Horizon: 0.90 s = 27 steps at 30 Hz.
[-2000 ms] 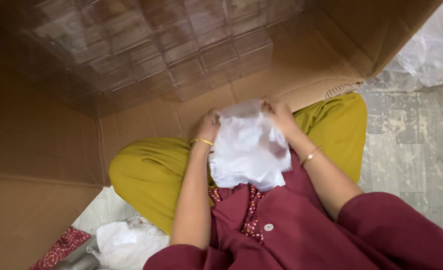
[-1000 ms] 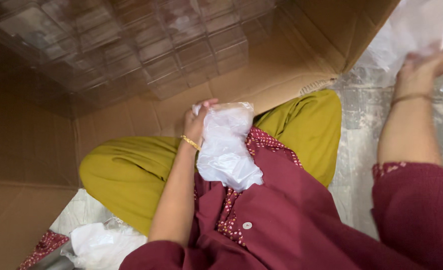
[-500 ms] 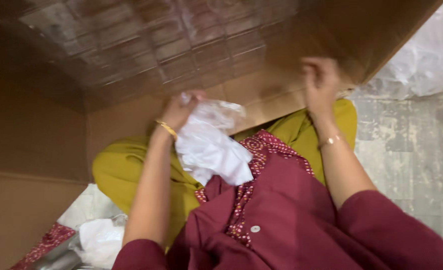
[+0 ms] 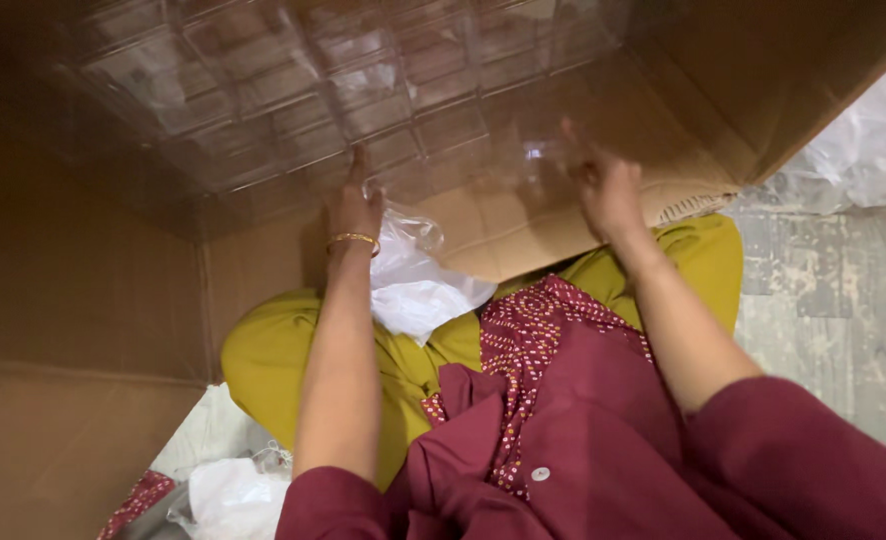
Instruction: The person sits on the floor and packs clear plastic boxes into clear plastic bags, one box at a time, then places the filled bags into a large cardboard carton. They repeat this bagging and stacking cycle throughout the episode.
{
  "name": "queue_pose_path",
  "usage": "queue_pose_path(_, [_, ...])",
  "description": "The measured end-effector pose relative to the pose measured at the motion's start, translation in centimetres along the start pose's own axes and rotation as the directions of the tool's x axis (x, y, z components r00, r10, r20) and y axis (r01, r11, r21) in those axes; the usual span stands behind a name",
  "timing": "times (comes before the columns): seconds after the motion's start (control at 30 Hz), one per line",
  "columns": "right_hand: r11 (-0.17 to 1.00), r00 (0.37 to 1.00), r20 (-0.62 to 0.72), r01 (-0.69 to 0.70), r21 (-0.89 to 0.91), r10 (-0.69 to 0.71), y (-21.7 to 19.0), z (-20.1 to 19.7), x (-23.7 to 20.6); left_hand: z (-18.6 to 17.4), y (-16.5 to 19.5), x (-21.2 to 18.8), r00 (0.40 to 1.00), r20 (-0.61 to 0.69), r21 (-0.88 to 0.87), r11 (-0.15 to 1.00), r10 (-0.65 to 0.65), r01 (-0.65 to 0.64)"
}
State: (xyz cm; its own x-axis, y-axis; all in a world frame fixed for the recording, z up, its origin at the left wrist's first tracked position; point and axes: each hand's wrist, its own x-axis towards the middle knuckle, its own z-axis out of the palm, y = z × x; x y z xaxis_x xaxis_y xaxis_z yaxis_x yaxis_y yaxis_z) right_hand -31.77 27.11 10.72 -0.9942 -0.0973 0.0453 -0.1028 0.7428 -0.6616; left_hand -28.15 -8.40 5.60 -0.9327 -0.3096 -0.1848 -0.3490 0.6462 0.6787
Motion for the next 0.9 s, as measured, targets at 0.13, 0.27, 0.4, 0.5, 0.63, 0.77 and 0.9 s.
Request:
queue_pose_path(0.13, [0.947, 0.936, 0.161, 0.321, -0.032, -0.312, -2.7, 0.2, -1.2, -1.7, 0.2, -1.0, 0.993, -0.112, -0.019, 1.0, 0.02, -0.022])
queue_pose_path(0.27, [0.929, 0.918, 0.15, 0.359, 0.088, -0.369, -5.5, 3.6, -0.5, -4.1, 0.6, -6.1, 0.98, -0.123, -0.276, 0.943, 0.159, -0.188])
queue_pose_path(0.4, [0.953, 0.933, 0.197, 0.285, 0.104, -0.301, -5.1, 4.6, -0.6, -3.3, 2.8, -8.9, 0.942, 0.102, -0.301, 0.912, 0.32, -0.278])
queue_pose_path(0.5, [0.995, 0.966, 0.249, 0.056, 0.087, -0.076, -2.6, 4.4, -2.3, -0.9, 4.8, -9.4, 0.872, 0.023, -0.25, 0.847, 0.489, -0.468])
queue_pose_path(0.63, [0.909, 0.993, 0.088, 0.035, 0.416, -0.079, 2.0, 4.0, -5.4, 1.8, 5.8, -9.2, 0.931, 0.163, -0.09, 0.945, 0.326, -0.315])
queue_pose_path(0.77, [0.859, 0.994, 0.107, -0.028, 0.511, -0.032, 3.6, 4.2, -6.5, 3.1, 5.6, -10.6, 0.94, 0.09, -0.192, 0.932, 0.328, -0.307])
queue_pose_path(0.9, [0.821, 0.996, 0.031, 0.055, 0.568, -0.088, 1.4, 2.8, -8.3, 3.1, 4.6, -12.9, 0.983, 0.046, -0.23, 0.959, 0.178, -0.163])
